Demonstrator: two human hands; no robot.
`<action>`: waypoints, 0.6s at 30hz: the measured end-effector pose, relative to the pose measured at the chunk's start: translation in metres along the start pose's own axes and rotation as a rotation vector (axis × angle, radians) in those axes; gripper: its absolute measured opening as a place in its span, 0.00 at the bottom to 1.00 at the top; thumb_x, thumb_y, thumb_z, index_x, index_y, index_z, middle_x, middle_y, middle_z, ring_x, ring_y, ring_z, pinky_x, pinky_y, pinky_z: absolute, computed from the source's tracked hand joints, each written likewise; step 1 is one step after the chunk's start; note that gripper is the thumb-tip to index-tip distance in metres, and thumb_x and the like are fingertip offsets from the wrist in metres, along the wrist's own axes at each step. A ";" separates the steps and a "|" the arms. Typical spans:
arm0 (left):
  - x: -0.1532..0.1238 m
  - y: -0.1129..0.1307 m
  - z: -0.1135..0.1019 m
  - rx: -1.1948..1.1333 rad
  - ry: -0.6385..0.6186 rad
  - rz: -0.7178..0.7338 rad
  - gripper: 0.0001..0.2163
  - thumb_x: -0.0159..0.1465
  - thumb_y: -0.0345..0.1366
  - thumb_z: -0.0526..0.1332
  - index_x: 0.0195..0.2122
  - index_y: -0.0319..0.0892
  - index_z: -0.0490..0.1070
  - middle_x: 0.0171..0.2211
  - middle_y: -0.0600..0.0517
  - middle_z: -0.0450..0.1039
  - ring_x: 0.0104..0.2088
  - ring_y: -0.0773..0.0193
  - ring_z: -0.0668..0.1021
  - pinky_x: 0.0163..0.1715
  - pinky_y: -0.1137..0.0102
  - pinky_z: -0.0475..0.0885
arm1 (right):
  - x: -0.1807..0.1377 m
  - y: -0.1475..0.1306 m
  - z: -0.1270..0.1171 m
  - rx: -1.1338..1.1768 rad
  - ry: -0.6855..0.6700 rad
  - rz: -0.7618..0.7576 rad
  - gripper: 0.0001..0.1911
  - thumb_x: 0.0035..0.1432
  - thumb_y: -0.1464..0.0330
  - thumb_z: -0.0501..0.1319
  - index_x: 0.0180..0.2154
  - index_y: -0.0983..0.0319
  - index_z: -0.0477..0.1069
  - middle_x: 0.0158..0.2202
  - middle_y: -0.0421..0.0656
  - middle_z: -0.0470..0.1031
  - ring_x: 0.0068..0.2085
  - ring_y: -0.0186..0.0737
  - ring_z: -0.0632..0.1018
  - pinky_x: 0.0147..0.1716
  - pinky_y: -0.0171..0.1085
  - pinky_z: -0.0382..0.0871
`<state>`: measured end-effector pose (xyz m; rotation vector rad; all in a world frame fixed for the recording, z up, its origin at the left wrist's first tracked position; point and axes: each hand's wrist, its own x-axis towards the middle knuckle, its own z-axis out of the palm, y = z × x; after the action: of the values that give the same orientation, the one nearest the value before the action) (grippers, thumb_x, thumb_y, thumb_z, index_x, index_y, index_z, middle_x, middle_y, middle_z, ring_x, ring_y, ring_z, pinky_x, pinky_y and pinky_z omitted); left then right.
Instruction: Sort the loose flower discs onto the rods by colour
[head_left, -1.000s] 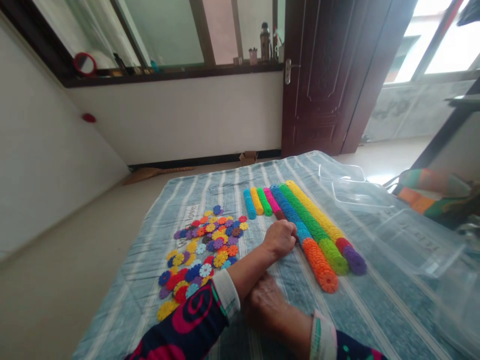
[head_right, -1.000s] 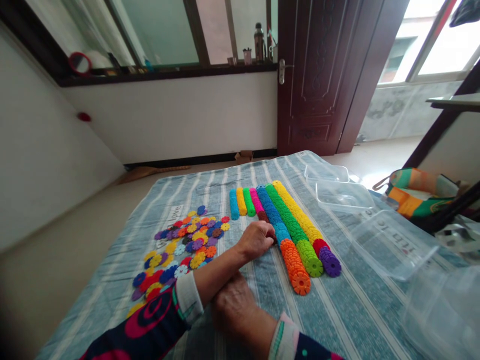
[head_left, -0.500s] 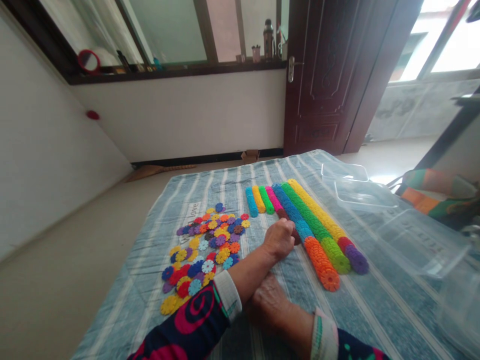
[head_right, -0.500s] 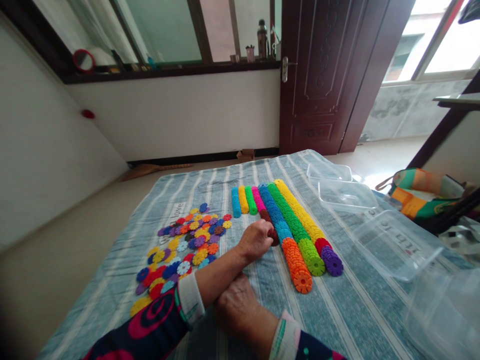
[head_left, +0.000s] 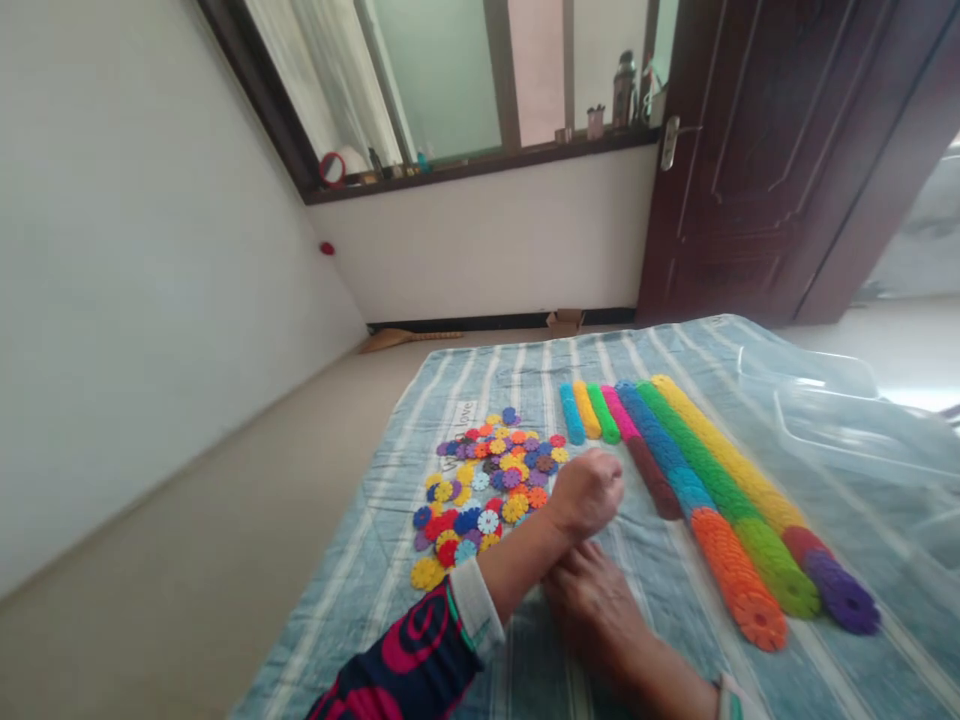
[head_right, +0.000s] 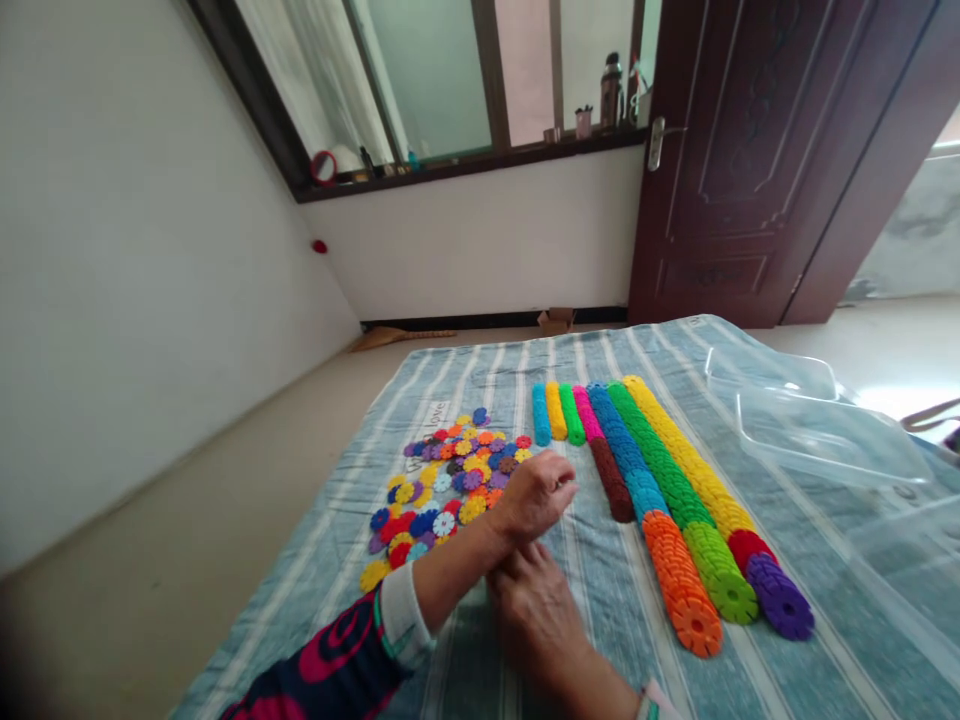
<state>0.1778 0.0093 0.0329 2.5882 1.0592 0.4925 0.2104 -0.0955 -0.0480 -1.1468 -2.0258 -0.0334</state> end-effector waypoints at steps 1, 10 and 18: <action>-0.007 -0.012 -0.007 0.017 0.025 -0.026 0.06 0.61 0.30 0.57 0.27 0.41 0.71 0.32 0.48 0.75 0.37 0.61 0.76 0.40 0.69 0.70 | 0.002 -0.001 -0.003 0.007 -0.022 0.009 0.13 0.57 0.79 0.55 0.38 0.60 0.73 0.37 0.46 0.76 0.40 0.47 0.74 0.37 0.44 0.71; -0.065 -0.123 -0.080 0.149 0.234 -0.502 0.09 0.57 0.27 0.56 0.21 0.42 0.69 0.25 0.53 0.73 0.31 0.65 0.75 0.36 0.72 0.67 | 0.008 -0.009 -0.014 0.078 -0.078 0.055 0.09 0.60 0.79 0.57 0.32 0.59 0.69 0.35 0.43 0.73 0.39 0.44 0.71 0.38 0.41 0.66; -0.075 -0.125 -0.078 0.050 0.229 -0.481 0.08 0.57 0.29 0.57 0.22 0.41 0.72 0.25 0.53 0.74 0.29 0.66 0.75 0.33 0.73 0.66 | 0.007 -0.010 -0.015 0.090 -0.090 0.075 0.10 0.59 0.80 0.57 0.33 0.60 0.70 0.37 0.43 0.74 0.41 0.45 0.71 0.40 0.41 0.67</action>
<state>0.0180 0.0520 0.0385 2.2354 1.7245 0.6490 0.2105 -0.1016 -0.0299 -1.1852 -2.0389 0.1484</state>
